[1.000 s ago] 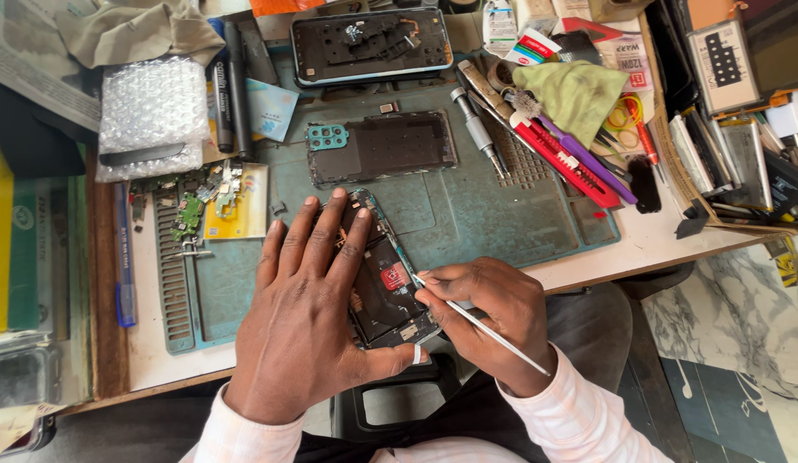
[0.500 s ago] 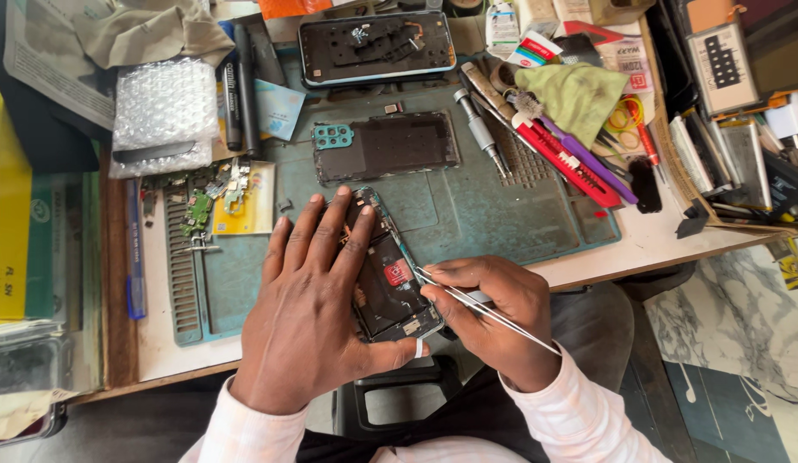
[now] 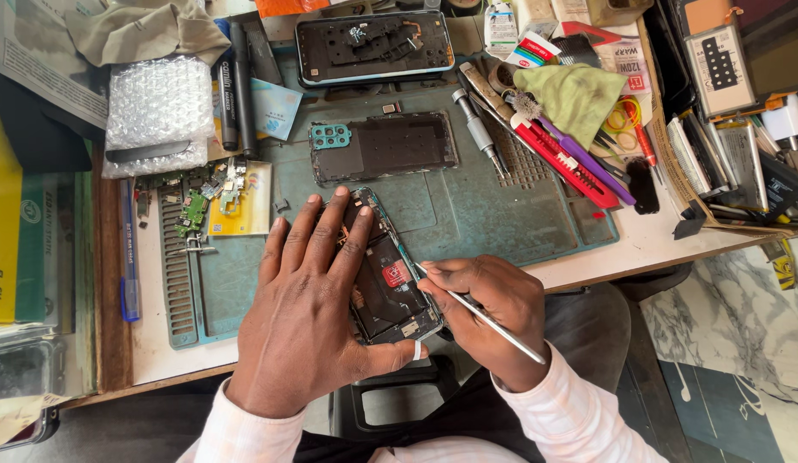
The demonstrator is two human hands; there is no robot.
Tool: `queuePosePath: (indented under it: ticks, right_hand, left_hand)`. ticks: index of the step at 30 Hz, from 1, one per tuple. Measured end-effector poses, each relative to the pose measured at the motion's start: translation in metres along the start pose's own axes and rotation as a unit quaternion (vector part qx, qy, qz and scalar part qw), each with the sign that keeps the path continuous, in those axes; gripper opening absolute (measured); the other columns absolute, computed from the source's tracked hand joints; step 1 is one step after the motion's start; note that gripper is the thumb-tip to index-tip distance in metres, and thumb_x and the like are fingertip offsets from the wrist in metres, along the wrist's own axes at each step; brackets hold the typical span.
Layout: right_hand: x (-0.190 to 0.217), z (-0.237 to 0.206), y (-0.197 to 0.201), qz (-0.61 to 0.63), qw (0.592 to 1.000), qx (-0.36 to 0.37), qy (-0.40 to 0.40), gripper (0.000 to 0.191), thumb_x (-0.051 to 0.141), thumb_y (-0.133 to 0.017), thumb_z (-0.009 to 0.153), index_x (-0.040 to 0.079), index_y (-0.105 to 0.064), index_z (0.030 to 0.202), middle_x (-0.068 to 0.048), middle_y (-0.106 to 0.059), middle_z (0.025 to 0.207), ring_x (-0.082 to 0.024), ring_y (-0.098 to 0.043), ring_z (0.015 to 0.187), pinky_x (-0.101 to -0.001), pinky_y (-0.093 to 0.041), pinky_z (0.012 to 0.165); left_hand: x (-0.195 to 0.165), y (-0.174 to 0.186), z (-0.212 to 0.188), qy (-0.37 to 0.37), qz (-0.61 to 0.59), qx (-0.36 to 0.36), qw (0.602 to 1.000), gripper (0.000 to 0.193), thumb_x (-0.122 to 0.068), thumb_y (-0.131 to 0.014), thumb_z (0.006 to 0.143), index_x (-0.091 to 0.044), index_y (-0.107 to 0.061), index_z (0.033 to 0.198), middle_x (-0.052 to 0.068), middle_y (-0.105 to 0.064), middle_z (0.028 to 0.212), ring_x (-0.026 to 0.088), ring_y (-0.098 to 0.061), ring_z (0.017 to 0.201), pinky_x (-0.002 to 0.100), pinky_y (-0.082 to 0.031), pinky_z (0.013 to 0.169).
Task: The person uses tweezers and a metal spudger to carefully pry and separate the battery and internal components from a disassembled smartphone. They work along the edges of the device, lifting adhesive and connectors while holding the phone steady on a workbench.
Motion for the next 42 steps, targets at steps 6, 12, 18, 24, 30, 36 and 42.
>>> queuePosePath:
  ticks: [6, 12, 18, 24, 30, 36, 42]
  right_hand:
    - [-0.008, -0.005, 0.002, 0.060, 0.998, -0.011, -0.028, 0.020, -0.001, -0.083, 0.084, 0.003, -0.069, 0.099, -0.012, -0.078, 0.101, -0.019, -0.079, 0.089, -0.0290, -0.063, 0.075]
    - [-0.016, -0.011, 0.008, 0.055, 0.996, -0.039, -0.055, 0.017, -0.003, -0.079, 0.088, 0.000, -0.070, 0.102, -0.013, -0.078, 0.102, -0.018, -0.078, 0.090, -0.0273, -0.063, 0.076]
    - [-0.031, -0.019, 0.015, 0.111, 0.983, -0.095, -0.109, 0.010, 0.000, -0.073, 0.096, -0.001, -0.067, 0.104, -0.015, -0.077, 0.104, -0.016, -0.078, 0.086, -0.0274, -0.064, 0.076]
    - [-0.033, -0.020, 0.016, 0.170, 0.983, -0.057, -0.048, 0.017, 0.001, -0.076, 0.094, 0.000, -0.065, 0.106, -0.016, -0.075, 0.107, -0.021, -0.077, 0.100, -0.0311, -0.065, 0.086]
    - [-0.036, -0.026, 0.013, 0.279, 0.960, 0.016, -0.031, 0.019, 0.001, -0.080, 0.089, 0.004, -0.067, 0.103, -0.015, -0.075, 0.107, -0.021, -0.078, 0.098, -0.0314, -0.065, 0.083]
    - [-0.028, -0.025, 0.018, 0.357, 0.925, 0.117, 0.062, 0.025, 0.007, -0.087, 0.084, 0.012, -0.071, 0.102, -0.011, -0.077, 0.099, -0.019, -0.078, 0.087, -0.0303, -0.063, 0.073]
    - [-0.039, -0.030, 0.020, 0.471, 0.868, 0.149, 0.035, 0.020, 0.003, -0.087, 0.086, 0.008, -0.073, 0.100, -0.013, -0.077, 0.096, -0.023, -0.077, 0.086, -0.0335, -0.063, 0.073]
  left_hand:
    - [0.000, 0.001, 0.000, -0.003, -0.003, -0.001, 1.000, 0.130, -0.086, -0.072, 0.057, -0.003, -0.040, 0.152, 0.025, -0.034, 0.159, 0.046, -0.026, 0.147, 0.059, -0.016, 0.118]
    - [0.000, -0.001, -0.001, -0.004, 0.000, 0.000, 1.000, 0.132, -0.086, -0.072, 0.057, -0.003, -0.038, 0.153, 0.025, -0.033, 0.159, 0.046, -0.025, 0.148, 0.059, -0.016, 0.117]
    - [0.002, -0.002, -0.001, -0.002, 0.001, 0.002, 1.000, 0.133, -0.090, -0.069, 0.057, -0.003, -0.038, 0.152, 0.025, -0.031, 0.160, 0.046, -0.023, 0.149, 0.059, -0.015, 0.118]
    - [0.000, 0.003, -0.004, -0.020, -0.022, -0.019, 0.999, 0.137, -0.093, -0.066, 0.052, -0.003, -0.042, 0.154, 0.024, -0.032, 0.162, 0.046, -0.022, 0.151, 0.059, -0.015, 0.120]
    - [-0.014, 0.028, -0.010, -0.046, -0.074, -0.114, 0.990, 0.063, -0.051, -0.082, 0.078, -0.013, -0.073, 0.128, 0.007, -0.070, 0.133, 0.033, -0.053, 0.136, 0.053, -0.031, 0.118]
    - [-0.055, 0.009, -0.019, -0.076, -0.207, -0.025, 0.975, 0.020, -0.019, -0.082, 0.078, -0.013, -0.078, 0.096, 0.001, -0.074, 0.088, 0.024, -0.062, 0.088, 0.042, -0.041, 0.078]
    - [-0.064, 0.000, -0.031, -0.044, -0.237, 0.001, 0.971, 0.010, -0.013, -0.080, 0.078, -0.010, -0.076, 0.087, 0.004, -0.069, 0.074, 0.024, -0.061, 0.070, 0.039, -0.044, 0.066]
Point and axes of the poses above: each hand's wrist, its own z-axis towards the middle knuckle, its own y-axis out of the back of the hand, x = y × z, the point moved 9 cm from there along z, towards the middle knuckle
